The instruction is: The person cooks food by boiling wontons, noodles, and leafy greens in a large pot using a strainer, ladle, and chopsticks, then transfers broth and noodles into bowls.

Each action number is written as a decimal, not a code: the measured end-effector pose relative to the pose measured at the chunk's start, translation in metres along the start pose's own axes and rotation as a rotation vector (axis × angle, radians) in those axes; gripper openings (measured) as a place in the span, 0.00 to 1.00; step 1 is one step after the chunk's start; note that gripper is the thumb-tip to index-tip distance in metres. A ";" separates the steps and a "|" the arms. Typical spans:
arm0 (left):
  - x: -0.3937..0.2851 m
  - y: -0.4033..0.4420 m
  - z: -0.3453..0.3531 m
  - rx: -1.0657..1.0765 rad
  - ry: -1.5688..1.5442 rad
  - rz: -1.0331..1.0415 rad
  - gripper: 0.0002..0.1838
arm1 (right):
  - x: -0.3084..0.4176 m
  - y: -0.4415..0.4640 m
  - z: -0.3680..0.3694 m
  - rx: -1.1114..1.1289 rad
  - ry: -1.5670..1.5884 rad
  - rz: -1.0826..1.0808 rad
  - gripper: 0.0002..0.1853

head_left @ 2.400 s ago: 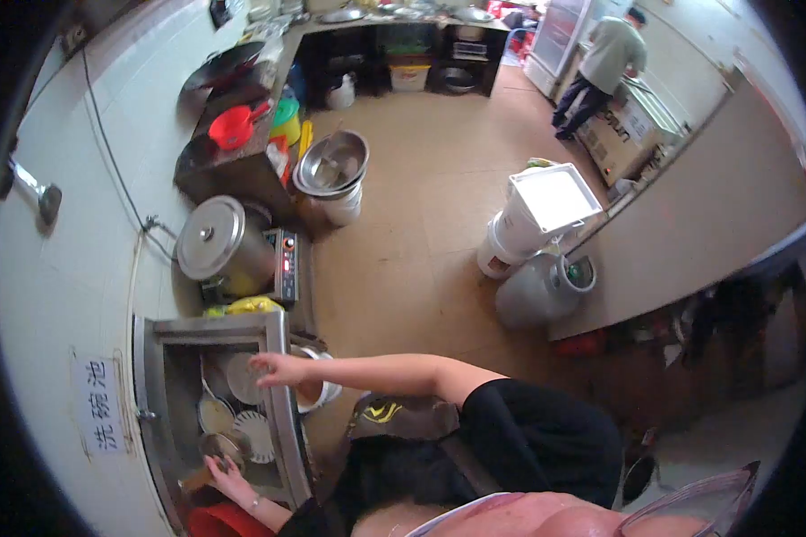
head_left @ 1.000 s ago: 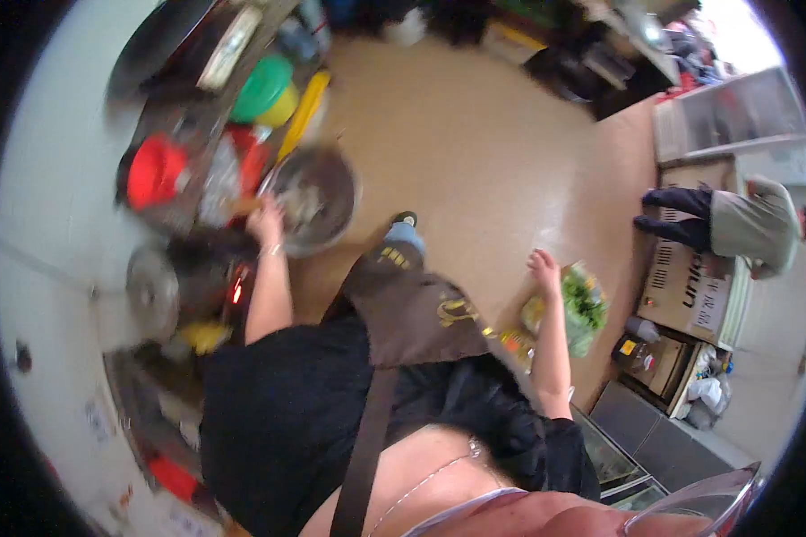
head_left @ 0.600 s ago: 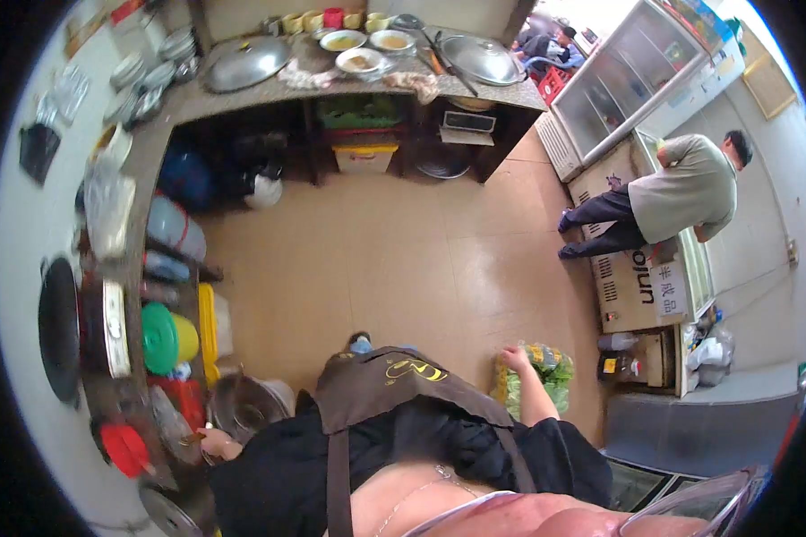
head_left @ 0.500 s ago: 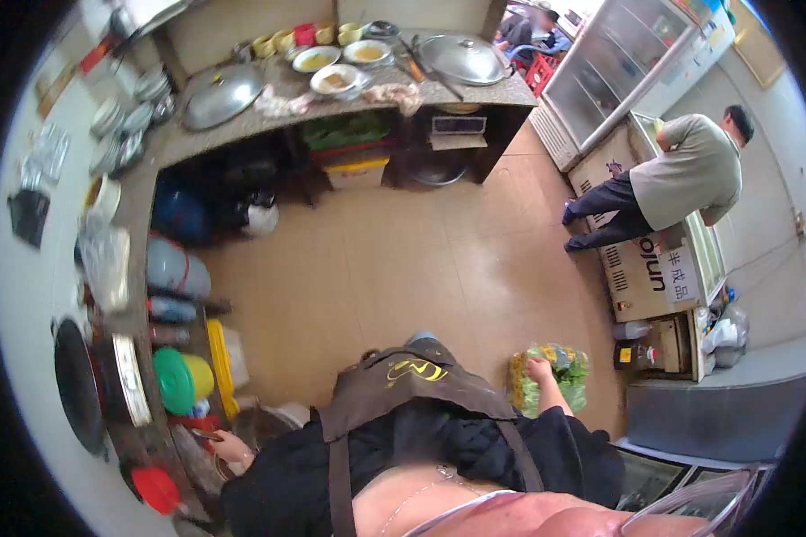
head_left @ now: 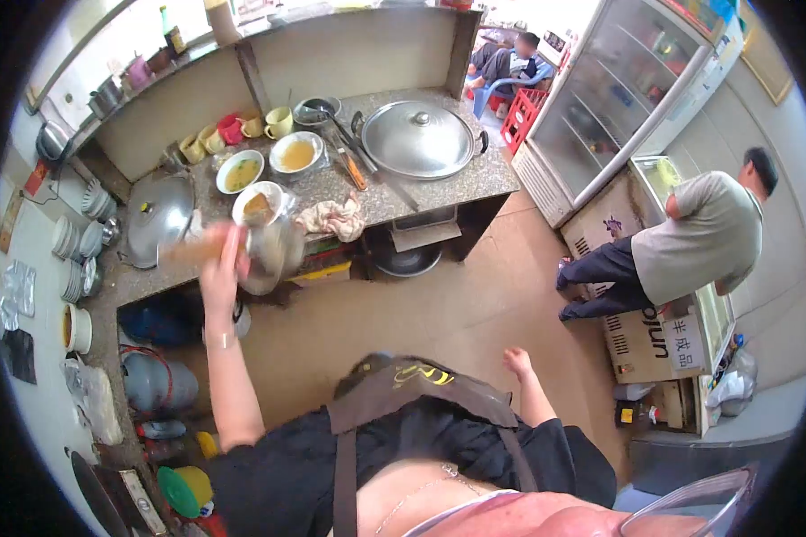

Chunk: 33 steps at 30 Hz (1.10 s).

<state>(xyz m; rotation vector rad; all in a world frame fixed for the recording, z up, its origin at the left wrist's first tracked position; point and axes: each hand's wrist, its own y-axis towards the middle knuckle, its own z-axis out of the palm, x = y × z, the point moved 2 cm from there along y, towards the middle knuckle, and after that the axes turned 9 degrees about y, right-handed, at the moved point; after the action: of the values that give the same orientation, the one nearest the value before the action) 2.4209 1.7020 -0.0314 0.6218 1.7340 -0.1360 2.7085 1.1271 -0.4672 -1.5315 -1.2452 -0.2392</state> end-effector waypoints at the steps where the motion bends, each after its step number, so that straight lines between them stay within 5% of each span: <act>1: -0.032 0.047 0.037 0.092 0.054 0.070 0.06 | 0.037 0.020 -0.005 0.026 0.010 -0.020 0.16; 4: -0.048 0.205 0.162 0.290 -0.191 0.371 0.07 | 0.120 0.056 -0.010 0.007 0.121 -0.079 0.16; 7: -0.071 0.331 0.293 0.393 -0.351 0.347 0.10 | 0.175 0.094 -0.015 -0.101 0.328 -0.125 0.16; 11: -0.047 0.488 0.477 0.565 -0.353 0.327 0.09 | 0.098 0.123 -0.011 -0.321 0.395 -0.163 0.10; 12: -0.033 0.521 0.524 0.605 -0.374 0.278 0.09 | 0.069 0.110 0.001 -0.371 0.614 -0.034 0.12; 13: -0.019 0.547 0.563 0.634 -0.335 0.237 0.09 | 0.018 0.100 0.003 -0.312 -0.103 -0.201 0.12; 16: 0.025 0.624 0.677 0.602 -0.273 0.147 0.10 | 0.025 0.042 0.035 -0.292 0.270 0.301 0.11; 19: 0.053 0.665 0.742 0.570 -0.166 0.145 0.11 | 0.068 0.030 0.055 -0.345 0.524 0.541 0.10; 25: 0.090 0.722 0.839 0.714 0.251 0.221 0.17 | 0.147 0.041 0.053 -0.430 0.628 0.542 0.08; 30: 0.119 0.773 0.915 0.768 0.232 0.056 0.18 | 0.240 0.067 0.039 -0.506 0.531 0.566 0.08; 33: 0.130 0.787 0.915 0.718 0.664 0.197 0.27 | 0.232 0.068 0.043 -0.473 0.620 0.588 0.07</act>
<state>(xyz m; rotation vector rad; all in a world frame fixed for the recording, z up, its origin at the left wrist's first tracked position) 3.5744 2.0364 -0.2112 1.4860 2.2427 -0.4655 2.8422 1.3031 -0.3613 -1.9482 -0.2305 -0.5911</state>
